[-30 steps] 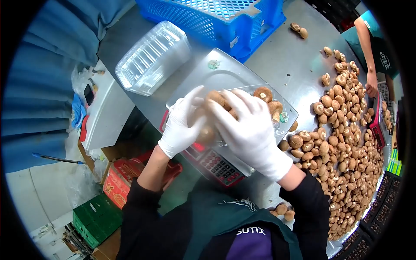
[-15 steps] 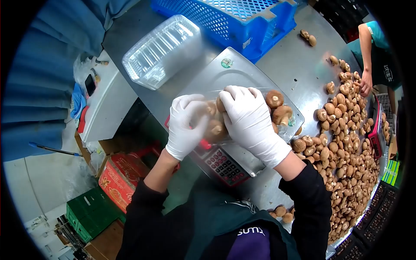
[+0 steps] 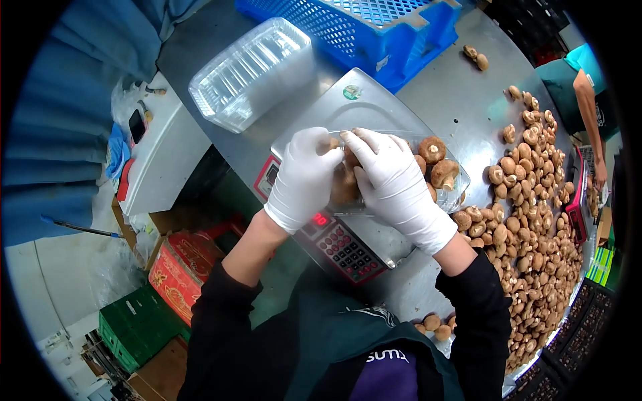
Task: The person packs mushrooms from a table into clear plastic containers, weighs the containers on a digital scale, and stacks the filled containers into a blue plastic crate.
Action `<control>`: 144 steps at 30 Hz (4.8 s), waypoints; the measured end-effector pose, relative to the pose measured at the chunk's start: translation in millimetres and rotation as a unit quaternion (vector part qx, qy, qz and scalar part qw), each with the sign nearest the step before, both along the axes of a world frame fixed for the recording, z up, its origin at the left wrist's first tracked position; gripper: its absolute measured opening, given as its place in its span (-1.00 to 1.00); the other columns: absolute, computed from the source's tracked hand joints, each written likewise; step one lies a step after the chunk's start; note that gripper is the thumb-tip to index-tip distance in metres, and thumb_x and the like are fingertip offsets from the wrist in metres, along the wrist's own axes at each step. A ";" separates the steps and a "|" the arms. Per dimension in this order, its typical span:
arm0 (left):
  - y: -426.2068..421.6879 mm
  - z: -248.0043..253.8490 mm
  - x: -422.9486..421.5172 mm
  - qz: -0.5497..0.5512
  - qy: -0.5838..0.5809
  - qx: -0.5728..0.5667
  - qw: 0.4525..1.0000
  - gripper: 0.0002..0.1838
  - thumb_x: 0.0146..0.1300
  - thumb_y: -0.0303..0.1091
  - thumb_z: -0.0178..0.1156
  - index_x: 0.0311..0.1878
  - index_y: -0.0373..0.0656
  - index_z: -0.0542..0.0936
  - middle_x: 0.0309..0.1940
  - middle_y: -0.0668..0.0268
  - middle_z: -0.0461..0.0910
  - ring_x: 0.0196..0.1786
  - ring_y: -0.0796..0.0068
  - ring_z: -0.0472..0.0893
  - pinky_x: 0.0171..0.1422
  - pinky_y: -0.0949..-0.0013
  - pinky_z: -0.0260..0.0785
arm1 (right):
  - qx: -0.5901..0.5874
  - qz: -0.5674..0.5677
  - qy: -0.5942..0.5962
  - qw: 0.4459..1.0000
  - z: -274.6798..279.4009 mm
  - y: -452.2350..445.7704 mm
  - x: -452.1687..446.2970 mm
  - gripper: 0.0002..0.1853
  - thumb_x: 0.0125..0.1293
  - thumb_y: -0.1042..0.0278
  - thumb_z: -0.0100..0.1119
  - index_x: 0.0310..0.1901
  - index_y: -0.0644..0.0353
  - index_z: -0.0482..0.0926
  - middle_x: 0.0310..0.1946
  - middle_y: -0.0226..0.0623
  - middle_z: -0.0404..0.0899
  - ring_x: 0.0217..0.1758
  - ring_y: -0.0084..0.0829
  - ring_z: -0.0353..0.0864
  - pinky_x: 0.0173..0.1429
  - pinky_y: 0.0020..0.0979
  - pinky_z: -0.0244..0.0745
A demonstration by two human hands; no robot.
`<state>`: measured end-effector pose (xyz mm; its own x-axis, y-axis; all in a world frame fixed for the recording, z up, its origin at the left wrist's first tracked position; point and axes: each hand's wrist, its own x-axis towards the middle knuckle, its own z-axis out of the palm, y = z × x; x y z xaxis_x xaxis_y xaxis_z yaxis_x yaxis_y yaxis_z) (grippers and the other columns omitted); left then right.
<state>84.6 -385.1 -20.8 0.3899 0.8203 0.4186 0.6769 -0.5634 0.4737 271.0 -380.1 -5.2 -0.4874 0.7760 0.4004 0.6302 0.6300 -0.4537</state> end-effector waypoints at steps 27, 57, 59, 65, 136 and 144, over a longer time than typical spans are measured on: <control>-24.4 60.1 -112.2 0.234 -0.295 -0.065 0.924 -0.57 0.45 -0.50 0.11 0.35 -0.36 0.43 0.29 0.13 0.51 0.37 0.35 0.47 0.49 0.32 0.22 | -0.228 -0.364 0.239 0.871 3.5 -64.8 263.1 -0.65 0.50 0.42 0.06 0.24 0.30 0.57 0.19 -0.24 0.61 0.25 -0.45 0.56 0.38 -0.44 0.38; 110.5 20.2 -16.8 0.111 -0.260 -0.282 0.917 -0.64 0.23 -0.44 0.16 0.10 -0.27 0.61 -0.35 0.29 0.68 -0.30 0.55 0.64 -0.20 0.43 0.50 | -0.334 -0.238 0.346 0.844 19.8 49.4 149.4 -0.91 0.33 0.44 0.21 -0.20 0.21 0.52 -0.43 -0.43 0.57 -0.43 -0.56 0.64 -0.35 -0.55 0.43; 164.6 25.4 -13.5 0.101 -0.273 -0.287 0.912 -0.65 0.22 -0.45 0.16 0.08 -0.31 0.62 -0.34 0.25 0.68 -0.33 0.53 0.64 -0.22 0.44 0.50 | -0.332 -0.235 0.379 0.832 24.3 85.3 145.0 -0.89 0.31 0.46 0.21 -0.19 0.24 0.51 -0.39 -0.39 0.58 -0.41 -0.52 0.66 -0.31 -0.52 0.54; 309.2 15.0 -5.0 0.103 -0.332 -0.340 0.874 -0.76 0.28 -0.54 0.23 0.00 -0.40 0.60 -0.31 0.23 0.64 -0.42 0.52 0.61 -0.30 0.53 0.53 | -0.321 -0.271 0.437 0.795 5.4 185.5 132.3 -0.86 0.24 0.55 0.22 -0.21 0.29 0.47 -0.29 -0.23 0.57 -0.35 -0.39 0.69 -0.20 -0.42 0.73; -179.6 -85.0 314.2 -0.275 0.098 -0.239 0.926 0.43 -0.28 -0.14 0.69 0.61 -0.10 -0.08 0.57 -0.29 -0.33 0.52 -0.37 0.03 0.54 -0.08 0.10 | -0.318 -0.558 -0.069 0.763 -64.1 -335.9 304.9 0.35 -0.21 0.14 0.69 0.60 -0.02 -0.06 0.55 0.30 -0.25 0.48 0.31 0.18 0.47 0.02 0.28; -166.2 -93.8 349.4 -0.337 0.119 -0.160 0.920 0.36 -0.30 -0.04 0.67 0.60 0.02 0.06 0.52 -0.32 -0.09 0.39 -0.38 0.28 0.32 -0.07 0.39 | -0.288 -0.496 -0.162 0.803 -74.2 -334.0 292.7 0.19 -0.12 0.11 0.62 0.56 -0.06 0.08 0.51 0.04 0.00 0.45 0.27 0.18 0.27 0.28 0.38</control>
<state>434.0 -551.3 -114.6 0.9042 0.4257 0.0346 0.3317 -0.7510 0.5709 563.6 -714.1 -79.4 0.4781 0.8580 -0.1878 0.8363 -0.5100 -0.2013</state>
